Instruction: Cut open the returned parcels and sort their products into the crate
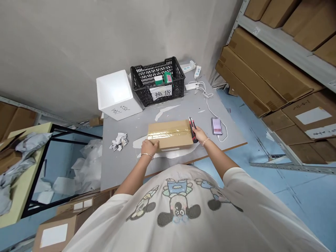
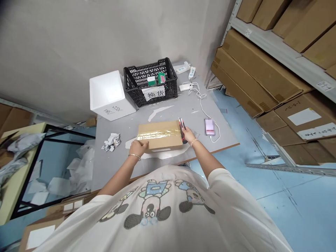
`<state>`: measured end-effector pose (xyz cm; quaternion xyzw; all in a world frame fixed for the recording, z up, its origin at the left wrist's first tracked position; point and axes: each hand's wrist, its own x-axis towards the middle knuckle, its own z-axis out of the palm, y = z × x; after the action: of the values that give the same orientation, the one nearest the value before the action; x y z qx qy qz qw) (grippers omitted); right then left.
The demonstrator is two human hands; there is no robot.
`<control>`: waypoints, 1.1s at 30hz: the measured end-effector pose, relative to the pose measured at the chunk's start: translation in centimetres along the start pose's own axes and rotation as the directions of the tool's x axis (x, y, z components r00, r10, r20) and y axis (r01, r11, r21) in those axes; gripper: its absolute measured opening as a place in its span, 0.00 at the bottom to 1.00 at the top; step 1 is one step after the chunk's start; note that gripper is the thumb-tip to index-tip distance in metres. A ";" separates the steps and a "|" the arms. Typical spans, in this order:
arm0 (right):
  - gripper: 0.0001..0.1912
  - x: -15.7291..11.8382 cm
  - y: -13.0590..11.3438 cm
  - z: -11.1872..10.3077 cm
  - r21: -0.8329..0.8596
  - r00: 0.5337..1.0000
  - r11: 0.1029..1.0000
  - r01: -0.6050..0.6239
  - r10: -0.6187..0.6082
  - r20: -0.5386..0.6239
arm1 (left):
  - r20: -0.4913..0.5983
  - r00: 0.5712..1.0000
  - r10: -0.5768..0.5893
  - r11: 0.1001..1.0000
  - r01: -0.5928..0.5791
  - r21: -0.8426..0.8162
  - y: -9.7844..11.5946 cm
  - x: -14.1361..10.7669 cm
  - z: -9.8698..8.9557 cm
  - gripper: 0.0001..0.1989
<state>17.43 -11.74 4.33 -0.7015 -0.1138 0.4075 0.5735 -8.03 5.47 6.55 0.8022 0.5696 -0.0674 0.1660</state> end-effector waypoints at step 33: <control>0.15 0.9 -0.5 -3.9 -0.416 0.984 0.909 -0.019 0.092 0.155 | 0.012 0.771 0.637 0.734 -0.611 0.296 7.8 -2.5 5.9 0.49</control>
<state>20.92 -13.81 4.47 -0.7721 -0.2261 0.4491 0.3886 -1.05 -1.10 3.21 0.9639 0.2585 -0.0524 0.0366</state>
